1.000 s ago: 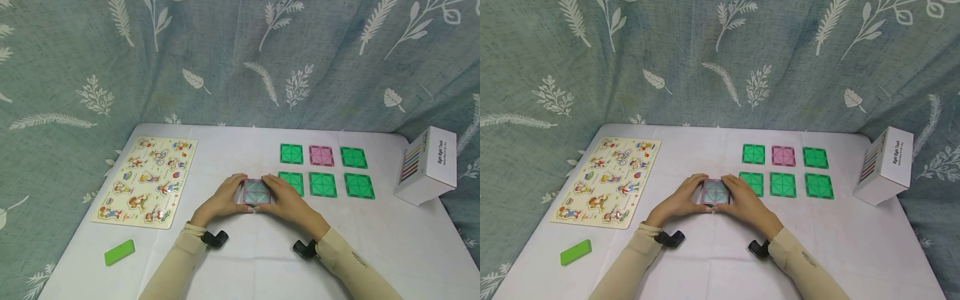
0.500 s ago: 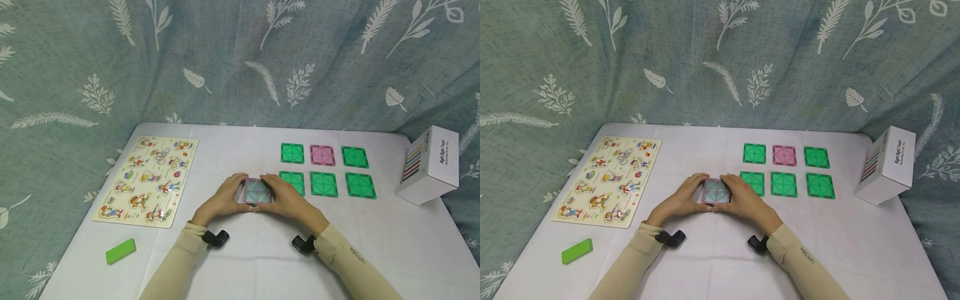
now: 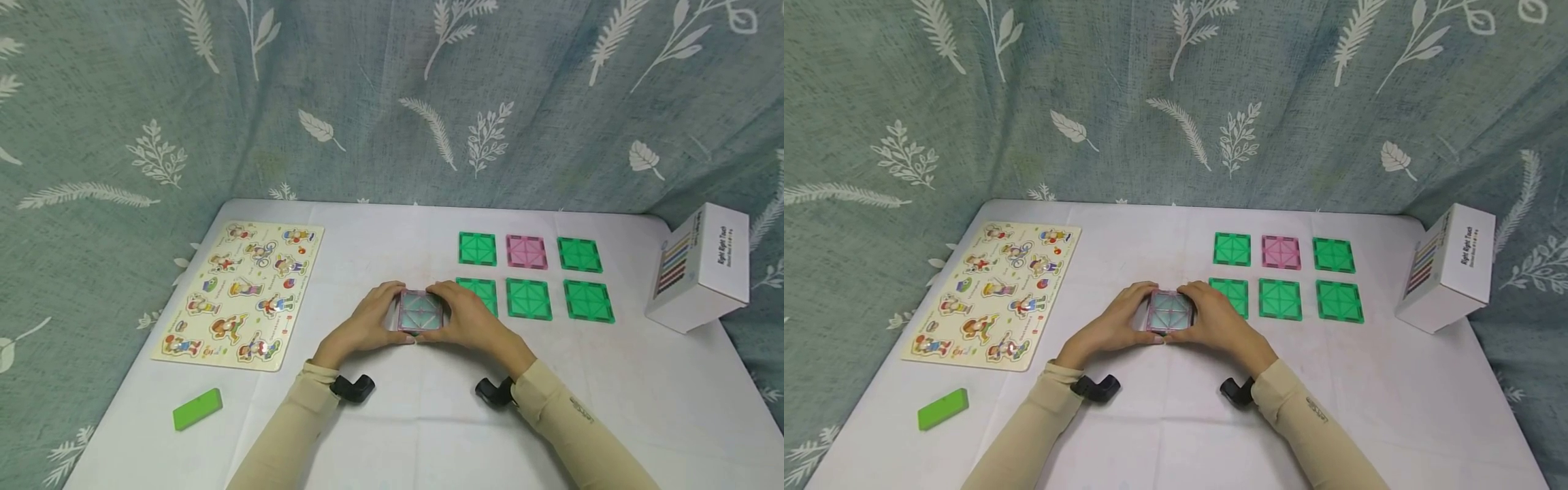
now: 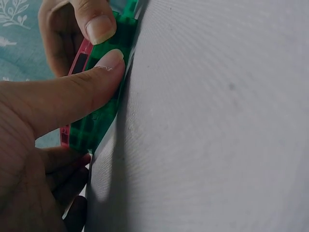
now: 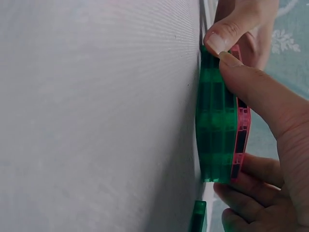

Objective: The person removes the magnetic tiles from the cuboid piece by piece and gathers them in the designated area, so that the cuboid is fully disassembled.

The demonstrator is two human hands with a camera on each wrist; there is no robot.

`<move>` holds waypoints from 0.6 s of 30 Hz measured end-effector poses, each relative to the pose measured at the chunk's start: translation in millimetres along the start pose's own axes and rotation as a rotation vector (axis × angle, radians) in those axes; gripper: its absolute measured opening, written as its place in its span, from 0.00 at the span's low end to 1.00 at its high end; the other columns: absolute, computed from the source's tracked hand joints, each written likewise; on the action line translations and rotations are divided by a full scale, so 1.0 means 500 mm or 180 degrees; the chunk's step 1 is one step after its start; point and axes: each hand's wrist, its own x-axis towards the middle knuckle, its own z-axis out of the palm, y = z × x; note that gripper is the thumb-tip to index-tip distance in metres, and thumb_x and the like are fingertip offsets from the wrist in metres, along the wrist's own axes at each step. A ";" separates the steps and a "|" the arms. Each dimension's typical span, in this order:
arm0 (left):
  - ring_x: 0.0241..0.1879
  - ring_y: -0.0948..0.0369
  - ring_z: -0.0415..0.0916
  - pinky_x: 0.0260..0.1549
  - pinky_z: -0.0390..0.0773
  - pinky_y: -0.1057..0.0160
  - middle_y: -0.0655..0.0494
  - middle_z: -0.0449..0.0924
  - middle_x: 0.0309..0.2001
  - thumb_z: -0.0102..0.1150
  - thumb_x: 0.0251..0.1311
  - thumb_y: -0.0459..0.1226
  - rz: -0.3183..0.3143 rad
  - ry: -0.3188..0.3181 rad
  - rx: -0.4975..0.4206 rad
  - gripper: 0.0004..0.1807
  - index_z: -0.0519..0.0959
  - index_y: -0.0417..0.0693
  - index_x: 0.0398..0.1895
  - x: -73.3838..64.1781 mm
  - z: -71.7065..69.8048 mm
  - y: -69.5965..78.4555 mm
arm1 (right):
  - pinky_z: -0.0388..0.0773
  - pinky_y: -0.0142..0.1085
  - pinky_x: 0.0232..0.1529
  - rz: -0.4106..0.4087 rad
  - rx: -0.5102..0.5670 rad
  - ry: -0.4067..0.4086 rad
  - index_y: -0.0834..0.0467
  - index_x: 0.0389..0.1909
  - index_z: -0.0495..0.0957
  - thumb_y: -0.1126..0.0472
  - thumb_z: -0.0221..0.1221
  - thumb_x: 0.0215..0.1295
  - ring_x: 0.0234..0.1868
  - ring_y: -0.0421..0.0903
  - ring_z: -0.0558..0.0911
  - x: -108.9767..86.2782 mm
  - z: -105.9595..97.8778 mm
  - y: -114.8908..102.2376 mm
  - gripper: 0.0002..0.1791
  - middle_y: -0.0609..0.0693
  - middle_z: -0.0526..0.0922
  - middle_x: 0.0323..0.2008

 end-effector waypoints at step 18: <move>0.77 0.49 0.53 0.78 0.54 0.44 0.51 0.55 0.78 0.75 0.53 0.50 0.0043 -0.0011 0.0086 0.54 0.55 0.43 0.77 0.001 0.002 0.001 | 0.81 0.48 0.61 0.0077 0.0121 0.0099 0.59 0.64 0.76 0.39 0.79 0.42 0.60 0.51 0.82 0.004 0.004 0.008 0.49 0.53 0.82 0.61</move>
